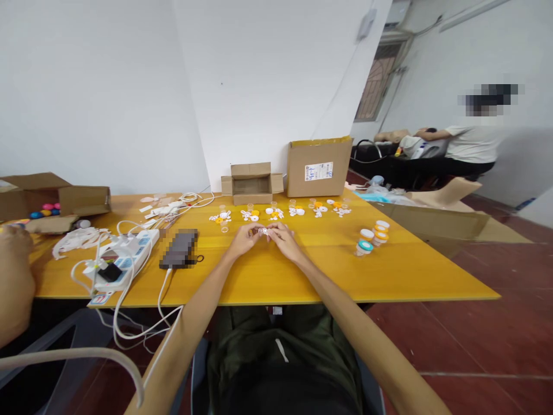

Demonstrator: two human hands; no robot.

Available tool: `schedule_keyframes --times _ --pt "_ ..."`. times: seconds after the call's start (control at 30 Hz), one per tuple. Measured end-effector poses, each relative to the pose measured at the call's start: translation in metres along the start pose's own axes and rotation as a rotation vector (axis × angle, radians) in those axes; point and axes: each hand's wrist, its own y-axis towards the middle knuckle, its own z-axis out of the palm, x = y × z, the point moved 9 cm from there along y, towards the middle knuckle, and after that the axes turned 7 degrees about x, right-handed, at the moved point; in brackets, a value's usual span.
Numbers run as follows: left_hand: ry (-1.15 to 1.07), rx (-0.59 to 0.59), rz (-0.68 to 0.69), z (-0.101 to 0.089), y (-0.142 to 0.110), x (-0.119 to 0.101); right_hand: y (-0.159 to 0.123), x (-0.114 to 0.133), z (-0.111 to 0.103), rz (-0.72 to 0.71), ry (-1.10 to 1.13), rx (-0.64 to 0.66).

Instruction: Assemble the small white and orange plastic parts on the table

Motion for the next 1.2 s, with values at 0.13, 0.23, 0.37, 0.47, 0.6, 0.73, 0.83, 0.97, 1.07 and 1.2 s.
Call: schedule_keyframes --times 0.13,0.23,0.37,0.47,0.6,0.73,0.83,0.97,1.07,1.2 --pt "0.152 -0.098 0.056 -0.014 -0.003 -0.007 -0.001 0.001 0.0 0.004 -0.053 -0.026" --pt "0.254 -0.141 0.055 -0.021 -0.007 -0.009 -0.003 0.005 0.001 0.005 -0.107 -0.028" --pt "0.281 -0.15 0.037 -0.024 -0.008 -0.004 -0.005 0.013 0.004 -0.027 -0.195 0.007" --pt "0.278 -0.146 0.023 -0.024 -0.008 0.0 -0.007 0.02 0.008 -0.083 -0.257 0.031" --pt "0.318 -0.137 0.007 -0.024 -0.008 0.004 -0.01 0.029 0.012 -0.16 -0.327 0.06" --pt "0.418 -0.093 0.016 -0.018 -0.007 0.009 -0.012 0.035 0.013 -0.198 -0.39 0.075" --pt "0.498 -0.03 0.027 -0.011 -0.006 0.013 -0.013 0.037 0.011 -0.204 -0.427 0.058" --pt "0.569 0.022 0.03 -0.006 -0.005 0.02 -0.013 0.034 0.004 -0.173 -0.433 -0.027" --pt "0.594 0.036 0.017 -0.006 -0.004 0.024 -0.012 0.029 -0.002 -0.109 -0.431 -0.085" --pt "0.608 0.035 0.007 -0.007 -0.004 0.024 -0.011 0.015 -0.009 0.011 -0.419 -0.149"
